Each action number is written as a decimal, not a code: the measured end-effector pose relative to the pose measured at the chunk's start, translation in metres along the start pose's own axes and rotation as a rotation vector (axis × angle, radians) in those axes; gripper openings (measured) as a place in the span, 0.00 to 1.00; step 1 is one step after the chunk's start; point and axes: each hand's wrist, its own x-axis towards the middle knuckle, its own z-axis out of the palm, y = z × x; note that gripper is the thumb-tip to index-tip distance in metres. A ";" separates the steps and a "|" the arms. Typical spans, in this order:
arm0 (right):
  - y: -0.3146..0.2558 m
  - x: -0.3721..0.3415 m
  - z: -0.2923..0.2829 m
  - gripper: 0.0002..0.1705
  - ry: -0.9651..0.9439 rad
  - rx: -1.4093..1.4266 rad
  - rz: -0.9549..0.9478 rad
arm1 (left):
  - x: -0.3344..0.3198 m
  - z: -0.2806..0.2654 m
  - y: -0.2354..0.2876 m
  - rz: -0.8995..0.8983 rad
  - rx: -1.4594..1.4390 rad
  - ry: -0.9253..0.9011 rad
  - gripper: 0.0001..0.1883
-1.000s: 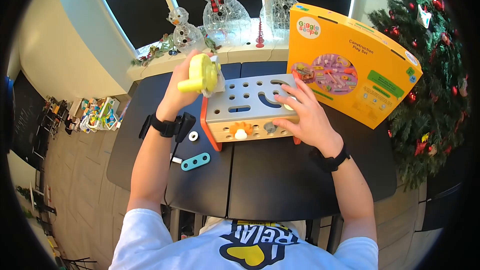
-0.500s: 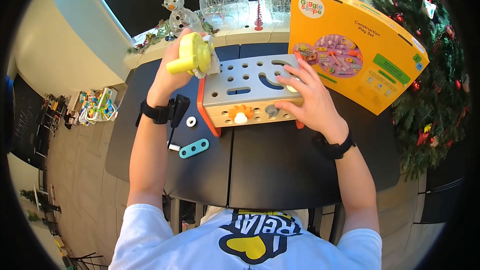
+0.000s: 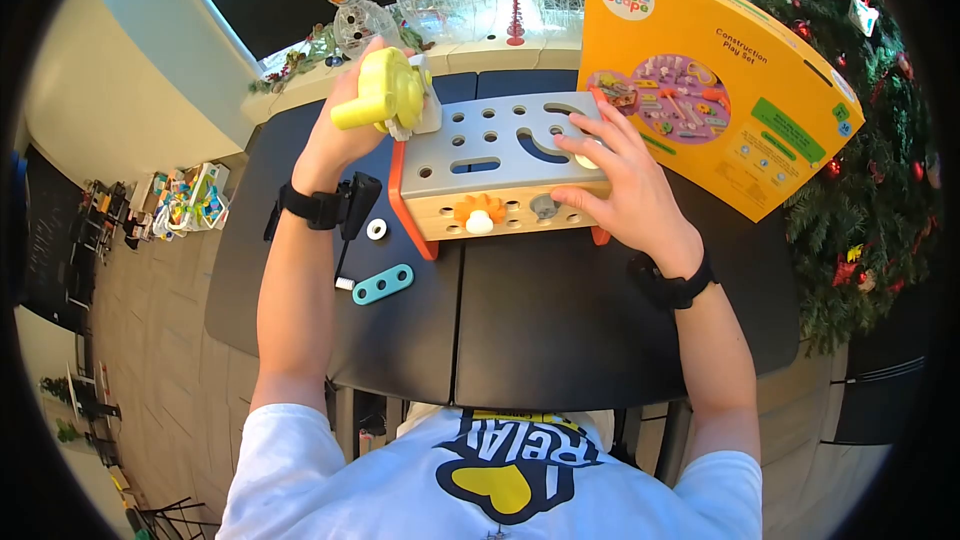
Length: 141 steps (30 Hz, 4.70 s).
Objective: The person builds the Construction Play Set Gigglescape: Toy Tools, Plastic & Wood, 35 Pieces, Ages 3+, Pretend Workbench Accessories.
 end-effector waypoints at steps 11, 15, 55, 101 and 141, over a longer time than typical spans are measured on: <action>0.005 0.001 -0.004 0.32 -0.034 -0.033 -0.008 | -0.001 -0.001 0.007 0.005 0.152 -0.023 0.35; 0.003 0.003 -0.008 0.31 -0.064 -0.010 0.024 | -0.017 -0.010 0.014 -0.020 -0.016 -0.041 0.34; 0.043 -0.004 -0.020 0.32 -0.091 0.262 -0.055 | -0.125 0.033 0.004 -0.262 -0.114 0.163 0.07; -0.053 0.043 -0.017 0.59 -0.254 -0.122 -0.432 | -0.103 0.032 0.008 -0.346 -0.509 0.029 0.27; -0.053 0.101 0.002 0.30 -0.233 0.025 -0.345 | -0.134 0.014 -0.072 -0.358 0.317 -0.281 0.18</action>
